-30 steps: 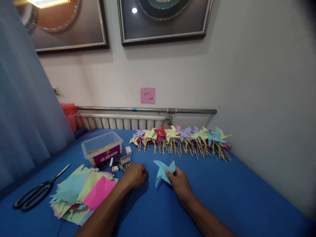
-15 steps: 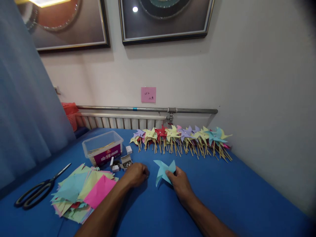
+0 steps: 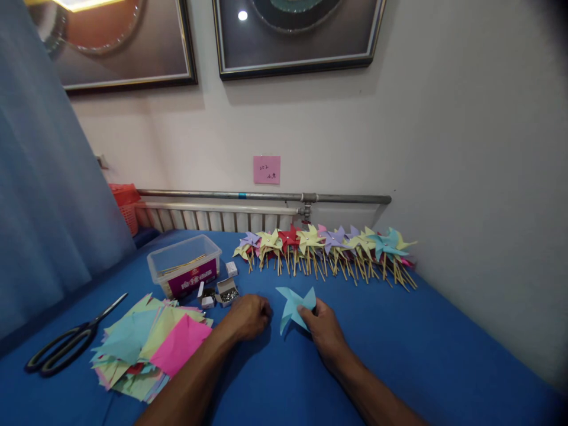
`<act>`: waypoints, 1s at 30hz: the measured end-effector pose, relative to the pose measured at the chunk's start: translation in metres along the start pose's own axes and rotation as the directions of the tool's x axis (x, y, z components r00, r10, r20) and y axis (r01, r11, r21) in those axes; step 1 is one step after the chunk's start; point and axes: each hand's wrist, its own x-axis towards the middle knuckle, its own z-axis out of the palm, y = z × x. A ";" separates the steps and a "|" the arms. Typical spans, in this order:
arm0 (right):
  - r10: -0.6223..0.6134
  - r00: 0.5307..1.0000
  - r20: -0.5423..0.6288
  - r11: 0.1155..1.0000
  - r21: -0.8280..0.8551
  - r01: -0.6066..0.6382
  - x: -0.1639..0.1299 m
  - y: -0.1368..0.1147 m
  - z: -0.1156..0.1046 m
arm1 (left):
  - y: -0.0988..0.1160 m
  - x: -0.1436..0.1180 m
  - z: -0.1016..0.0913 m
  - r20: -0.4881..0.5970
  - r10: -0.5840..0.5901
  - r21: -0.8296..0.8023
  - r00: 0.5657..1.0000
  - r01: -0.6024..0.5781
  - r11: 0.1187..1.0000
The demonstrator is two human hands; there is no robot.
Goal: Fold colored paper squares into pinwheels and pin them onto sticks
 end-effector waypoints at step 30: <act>0.002 1.000 -0.008 0.997 0.078 -0.001 0.001 0.004 -0.001 | 0.008 -0.004 -0.005 -0.151 0.072 -0.082 0.986 -0.086 0.993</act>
